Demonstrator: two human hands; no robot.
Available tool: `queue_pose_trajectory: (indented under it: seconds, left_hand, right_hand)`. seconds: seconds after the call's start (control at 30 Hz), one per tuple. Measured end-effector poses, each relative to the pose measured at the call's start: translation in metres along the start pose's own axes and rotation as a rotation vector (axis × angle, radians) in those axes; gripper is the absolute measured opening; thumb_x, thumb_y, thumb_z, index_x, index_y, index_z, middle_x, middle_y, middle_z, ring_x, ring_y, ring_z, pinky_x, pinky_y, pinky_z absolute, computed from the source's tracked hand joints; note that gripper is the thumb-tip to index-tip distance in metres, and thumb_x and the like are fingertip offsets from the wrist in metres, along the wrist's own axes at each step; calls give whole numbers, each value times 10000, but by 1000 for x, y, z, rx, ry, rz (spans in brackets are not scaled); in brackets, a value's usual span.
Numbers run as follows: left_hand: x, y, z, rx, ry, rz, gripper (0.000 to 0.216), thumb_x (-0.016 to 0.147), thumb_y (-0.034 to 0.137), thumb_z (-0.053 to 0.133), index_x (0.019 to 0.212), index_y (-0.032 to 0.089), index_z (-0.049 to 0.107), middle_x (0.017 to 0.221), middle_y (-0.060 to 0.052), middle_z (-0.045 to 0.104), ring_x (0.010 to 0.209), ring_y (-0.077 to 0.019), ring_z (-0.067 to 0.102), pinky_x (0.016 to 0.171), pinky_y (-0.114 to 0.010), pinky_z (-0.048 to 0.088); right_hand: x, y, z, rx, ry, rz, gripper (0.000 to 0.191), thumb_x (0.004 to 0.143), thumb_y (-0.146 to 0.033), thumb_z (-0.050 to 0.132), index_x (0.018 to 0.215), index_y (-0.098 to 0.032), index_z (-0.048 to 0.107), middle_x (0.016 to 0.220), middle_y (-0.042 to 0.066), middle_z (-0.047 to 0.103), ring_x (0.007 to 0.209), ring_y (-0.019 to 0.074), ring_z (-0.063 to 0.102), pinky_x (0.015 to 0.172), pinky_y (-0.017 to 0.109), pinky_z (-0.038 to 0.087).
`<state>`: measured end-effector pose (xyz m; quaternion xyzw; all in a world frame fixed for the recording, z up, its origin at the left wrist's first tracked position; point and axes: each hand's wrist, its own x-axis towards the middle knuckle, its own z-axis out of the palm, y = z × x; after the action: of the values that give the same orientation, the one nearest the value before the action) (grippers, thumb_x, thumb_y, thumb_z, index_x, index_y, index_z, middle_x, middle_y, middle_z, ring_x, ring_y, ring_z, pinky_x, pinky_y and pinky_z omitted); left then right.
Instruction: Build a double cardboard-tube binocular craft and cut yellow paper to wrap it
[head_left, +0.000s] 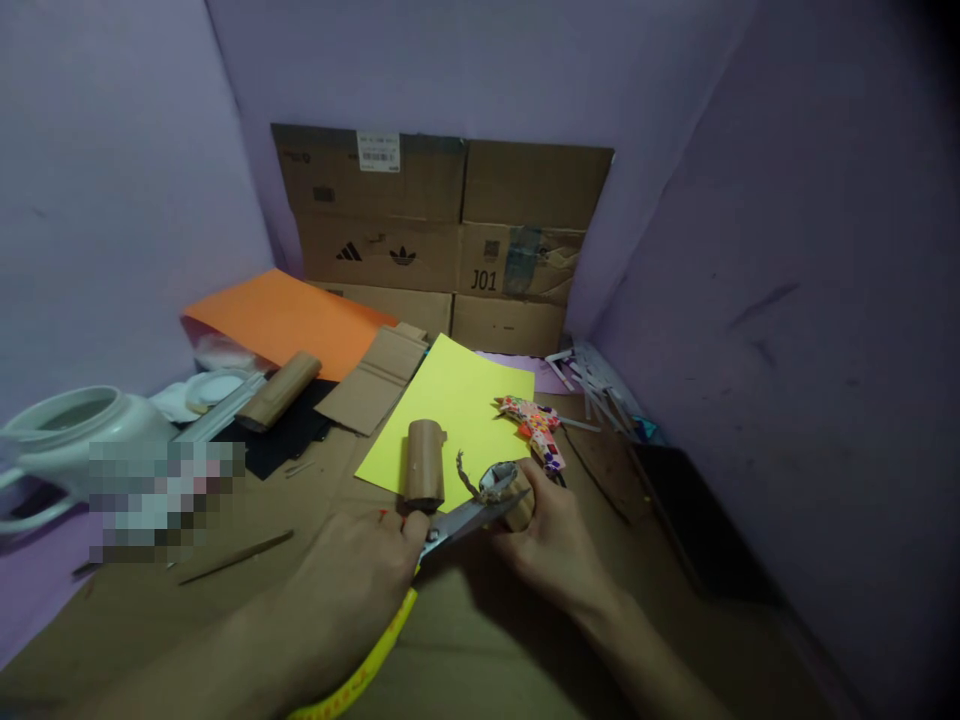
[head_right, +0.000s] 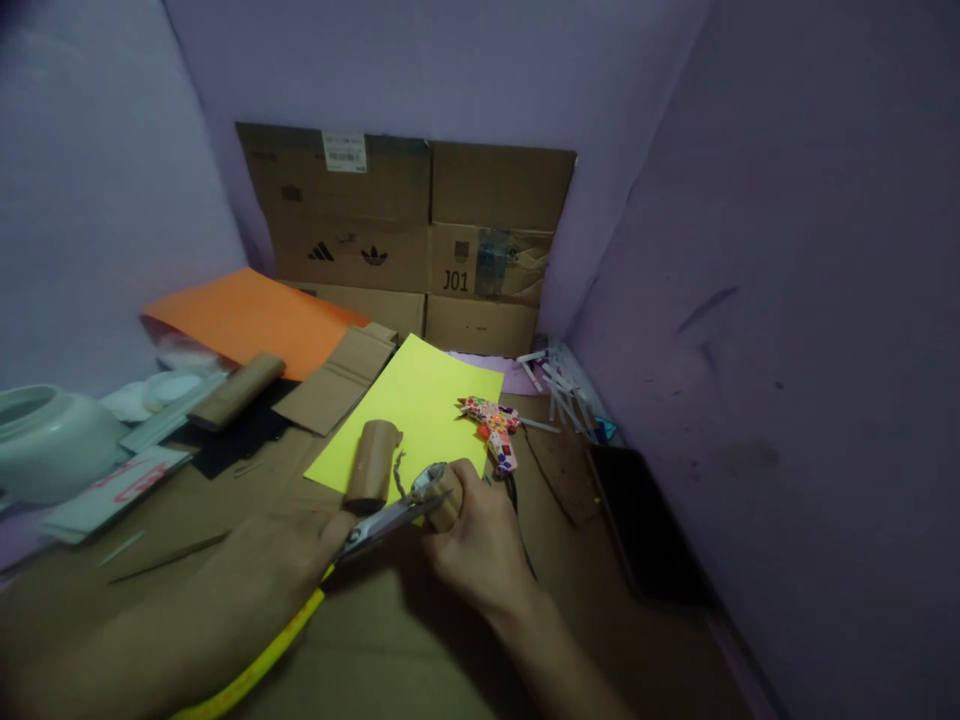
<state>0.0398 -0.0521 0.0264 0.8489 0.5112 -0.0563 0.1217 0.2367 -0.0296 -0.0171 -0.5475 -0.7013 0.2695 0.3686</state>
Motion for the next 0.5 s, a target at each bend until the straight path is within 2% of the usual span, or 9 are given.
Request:
queue_pose_trajectory:
  seconds: [0.17, 0.3, 0.5]
  left_hand:
    - [-1, -1, -1, -11, -70, 19, 351, 801, 17, 319, 989, 161, 579, 848, -81, 678, 760, -217, 627, 682, -327, 469]
    - [-3, -4, 1, 7, -46, 53, 402, 741, -10, 336, 1008, 169, 578, 865, -85, 680, 770, -240, 631, 666, -347, 473]
    - [0, -6, 7, 29, -69, 40, 413, 745, 41, 400, 1110, 152, 557, 709, -65, 663, 628, -234, 616, 568, -309, 456]
  right_hand:
    - [0, -1, 1, -8, 13, 22, 223, 576, -103, 581, 734, -223, 478, 644, -31, 561, 576, 150, 530, 519, 243, 395]
    - [-2, -1, 2, 7, 18, 42, 205, 585, -124, 588, 729, -226, 485, 638, -33, 563, 564, 148, 529, 515, 242, 402]
    - [-1, 4, 5, -76, 105, 105, 198, 591, -170, 594, 758, -226, 503, 641, -16, 591, 572, 169, 541, 531, 263, 401]
